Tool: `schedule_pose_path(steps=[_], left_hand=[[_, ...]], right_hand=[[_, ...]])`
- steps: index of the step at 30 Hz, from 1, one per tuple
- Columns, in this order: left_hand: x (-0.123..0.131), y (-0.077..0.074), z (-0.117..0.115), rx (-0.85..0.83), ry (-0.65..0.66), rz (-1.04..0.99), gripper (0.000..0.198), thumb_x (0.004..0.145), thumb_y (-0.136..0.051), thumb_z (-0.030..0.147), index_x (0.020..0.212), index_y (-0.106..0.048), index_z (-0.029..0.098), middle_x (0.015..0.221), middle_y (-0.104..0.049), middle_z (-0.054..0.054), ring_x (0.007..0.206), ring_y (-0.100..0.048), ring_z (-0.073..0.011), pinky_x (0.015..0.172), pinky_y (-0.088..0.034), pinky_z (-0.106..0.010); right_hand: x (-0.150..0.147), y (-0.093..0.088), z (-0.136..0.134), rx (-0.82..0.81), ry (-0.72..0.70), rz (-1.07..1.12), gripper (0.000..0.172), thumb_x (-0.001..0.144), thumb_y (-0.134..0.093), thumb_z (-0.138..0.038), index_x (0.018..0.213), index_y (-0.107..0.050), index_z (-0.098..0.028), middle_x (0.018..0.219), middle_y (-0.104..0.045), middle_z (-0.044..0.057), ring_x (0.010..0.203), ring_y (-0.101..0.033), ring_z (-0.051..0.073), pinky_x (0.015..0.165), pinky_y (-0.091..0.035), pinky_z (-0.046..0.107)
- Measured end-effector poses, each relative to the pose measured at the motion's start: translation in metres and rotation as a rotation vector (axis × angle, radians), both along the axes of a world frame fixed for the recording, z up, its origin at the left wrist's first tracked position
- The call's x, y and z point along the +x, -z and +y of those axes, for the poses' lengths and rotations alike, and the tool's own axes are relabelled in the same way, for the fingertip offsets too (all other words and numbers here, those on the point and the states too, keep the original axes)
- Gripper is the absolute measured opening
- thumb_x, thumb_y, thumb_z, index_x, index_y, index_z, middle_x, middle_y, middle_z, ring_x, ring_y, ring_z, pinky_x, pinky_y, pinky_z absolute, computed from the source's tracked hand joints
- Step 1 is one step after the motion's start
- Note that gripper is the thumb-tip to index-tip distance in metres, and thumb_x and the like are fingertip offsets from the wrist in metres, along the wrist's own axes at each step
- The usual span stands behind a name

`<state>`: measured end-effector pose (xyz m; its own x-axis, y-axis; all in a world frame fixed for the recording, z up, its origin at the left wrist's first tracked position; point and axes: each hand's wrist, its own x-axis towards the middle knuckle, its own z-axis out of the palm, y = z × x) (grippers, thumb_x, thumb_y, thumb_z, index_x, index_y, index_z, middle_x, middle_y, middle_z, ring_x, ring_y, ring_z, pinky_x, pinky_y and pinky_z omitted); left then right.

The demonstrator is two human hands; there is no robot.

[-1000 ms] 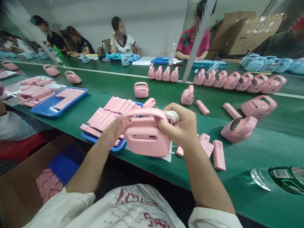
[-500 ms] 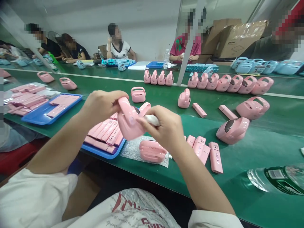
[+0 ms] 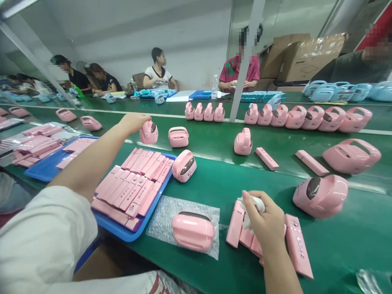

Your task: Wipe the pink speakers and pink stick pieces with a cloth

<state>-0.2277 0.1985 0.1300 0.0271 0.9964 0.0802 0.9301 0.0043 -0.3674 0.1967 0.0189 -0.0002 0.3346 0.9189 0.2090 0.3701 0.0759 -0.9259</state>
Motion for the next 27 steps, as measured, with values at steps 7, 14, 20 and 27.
schedule_pose_path(steps=[7, 14, 20, 27], left_hand=[[-0.024, 0.041, 0.064, -0.061, -0.082, 0.022, 0.033, 0.093, -0.055, 0.033, 0.120, -0.058, 0.014, 0.119, -0.062, -0.011, 0.107, -0.061, -0.0229, 0.091, -0.051, -0.044], [-0.026, 0.077, 0.104, 0.017, -0.131, -0.070, 0.037, 0.091, -0.058, 0.035, 0.122, -0.056, 0.015, 0.124, -0.059, -0.011, 0.108, -0.060, -0.0230, 0.090, -0.053, -0.045], [-0.012, 0.059, 0.105, 0.078, -0.036, -0.211, 0.029, 0.096, -0.047, 0.029, 0.118, -0.058, 0.015, 0.115, -0.061, -0.011, 0.105, -0.058, -0.0241, 0.088, -0.050, -0.045], [0.118, 0.022, 0.040, 0.372, 0.566, -0.332, 0.044, 0.096, -0.029, 0.025, 0.128, -0.055, 0.010, 0.137, -0.046, -0.016, 0.128, -0.038, -0.0326, 0.107, -0.032, -0.052]], right_hand=[[0.015, 0.014, 0.011, 0.150, -0.094, -0.413, 0.042, 0.081, -0.057, -0.059, 0.060, -0.065, -0.024, 0.048, -0.060, -0.001, 0.037, -0.053, 0.015, 0.034, -0.042, 0.025], [0.016, 0.014, 0.014, 0.108, -0.147, -0.433, 0.035, 0.082, -0.058, -0.053, 0.064, -0.067, -0.025, 0.057, -0.067, -0.001, 0.043, -0.061, 0.017, 0.038, -0.048, 0.026], [0.004, 0.011, 0.008, 0.107, 0.047, -0.227, 0.026, 0.077, -0.066, -0.049, 0.065, -0.066, -0.025, 0.060, -0.065, 0.001, 0.051, -0.058, 0.018, 0.048, -0.046, 0.029], [0.029, 0.004, 0.023, 0.111, 0.069, 0.730, 0.038, 0.075, -0.061, -0.052, 0.060, -0.041, -0.024, 0.049, -0.034, -0.005, 0.041, -0.033, 0.012, 0.038, -0.030, 0.027]])
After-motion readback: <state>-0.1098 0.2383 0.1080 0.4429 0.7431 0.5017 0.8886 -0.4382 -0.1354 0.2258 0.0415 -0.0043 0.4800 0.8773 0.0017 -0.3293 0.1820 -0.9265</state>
